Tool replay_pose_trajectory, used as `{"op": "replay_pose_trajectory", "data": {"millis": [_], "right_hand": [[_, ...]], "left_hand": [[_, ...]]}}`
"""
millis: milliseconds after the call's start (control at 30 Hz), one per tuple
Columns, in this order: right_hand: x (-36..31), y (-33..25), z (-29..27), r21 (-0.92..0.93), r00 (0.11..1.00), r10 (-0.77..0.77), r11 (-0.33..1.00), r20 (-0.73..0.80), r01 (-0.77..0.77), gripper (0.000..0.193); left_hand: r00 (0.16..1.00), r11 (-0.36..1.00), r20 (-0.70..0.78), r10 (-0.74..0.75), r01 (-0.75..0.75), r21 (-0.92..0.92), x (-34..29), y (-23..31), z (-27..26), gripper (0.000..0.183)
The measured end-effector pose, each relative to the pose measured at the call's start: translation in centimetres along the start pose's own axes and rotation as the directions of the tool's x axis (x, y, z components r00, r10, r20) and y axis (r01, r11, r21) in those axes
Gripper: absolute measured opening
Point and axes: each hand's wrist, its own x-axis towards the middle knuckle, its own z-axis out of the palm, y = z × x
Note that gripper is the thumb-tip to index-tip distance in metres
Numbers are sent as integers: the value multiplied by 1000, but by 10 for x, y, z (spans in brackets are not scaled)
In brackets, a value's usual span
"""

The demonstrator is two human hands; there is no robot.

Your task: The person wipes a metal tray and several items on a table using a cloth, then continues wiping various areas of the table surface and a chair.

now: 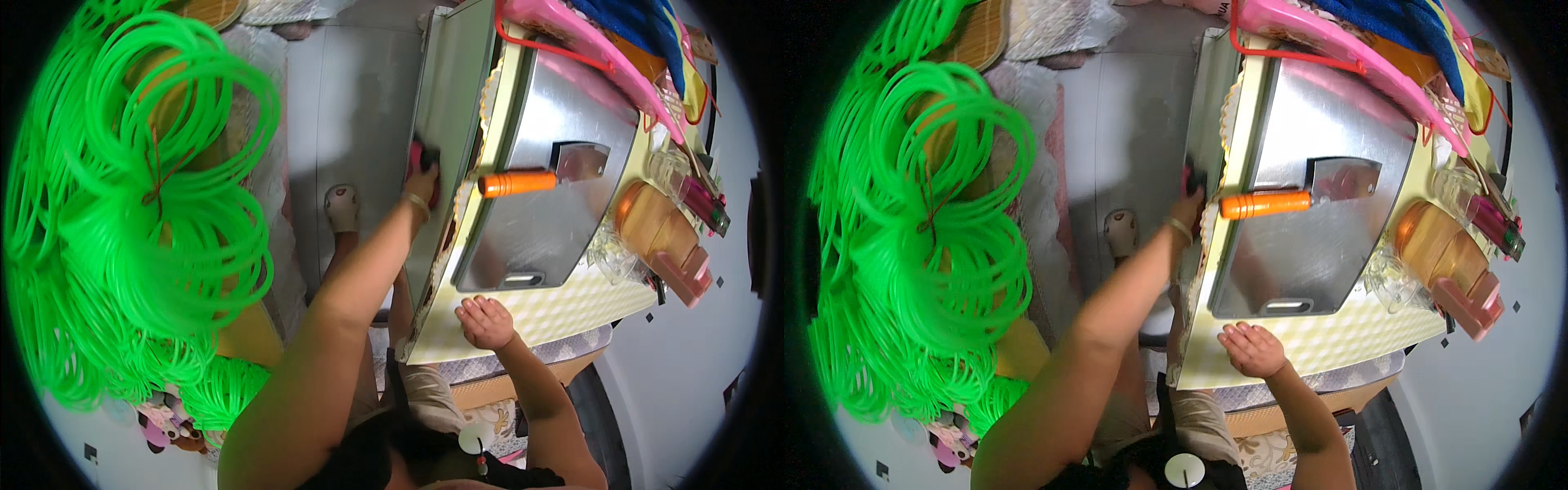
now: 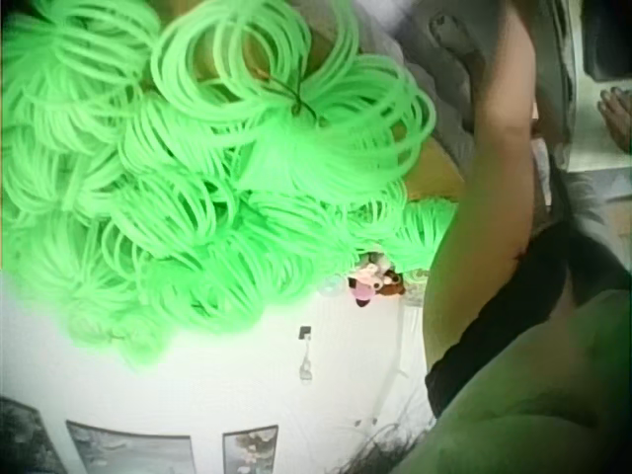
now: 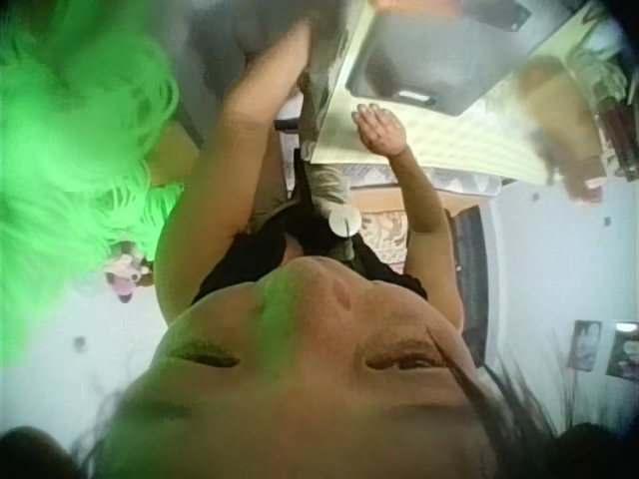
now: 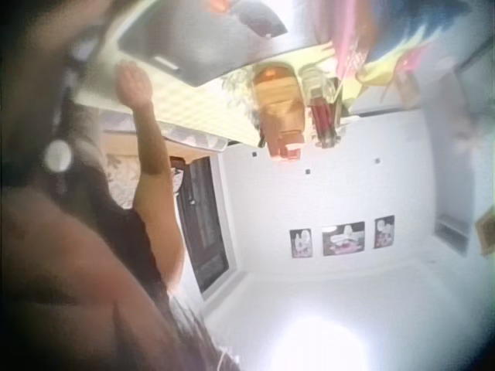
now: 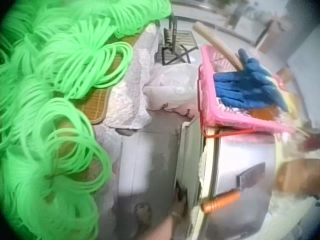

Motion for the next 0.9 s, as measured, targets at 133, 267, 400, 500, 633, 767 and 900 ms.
{"op": "replay_pose_trajectory", "data": {"millis": [133, 267, 400, 500, 633, 767, 900], "right_hand": [[9, 2, -1, 68, 999, -22, 997, 38, 20, 38], [6, 3, -2, 73, 1000, -3, 997, 12, 2, 32], [-7, 4, 0, 66, 999, 2, 998, 45, -5, 29], [-5, 8, 2, 62, 990, -104, 993, 91, 98, 31], [-6, 7, -1, 28, 988, -115, 993, 99, 113, 32], [-7, 8, 1, 45, 989, -113, 993, 91, 109, 30], [-3, 6, 7, 26, 995, -101, 995, -2, 101, 26]], "left_hand": [[947, 946, -33, 319, -320, -57, 60, 176, -15, 60], [640, 594, -18, 768, -703, 391, 104, 307, -18, 44], [702, 612, 88, 706, -669, 422, 131, 308, -13, 38], [762, 317, 125, 636, -405, 858, 167, 201, -52, 41], [747, 466, 91, 659, -500, 730, 79, 69, -44, 55], [940, 606, 77, 331, -275, 746, -18, -83, -53, 64], [995, 771, -19, 101, -66, 633, -64, -189, -60, 56]]}}
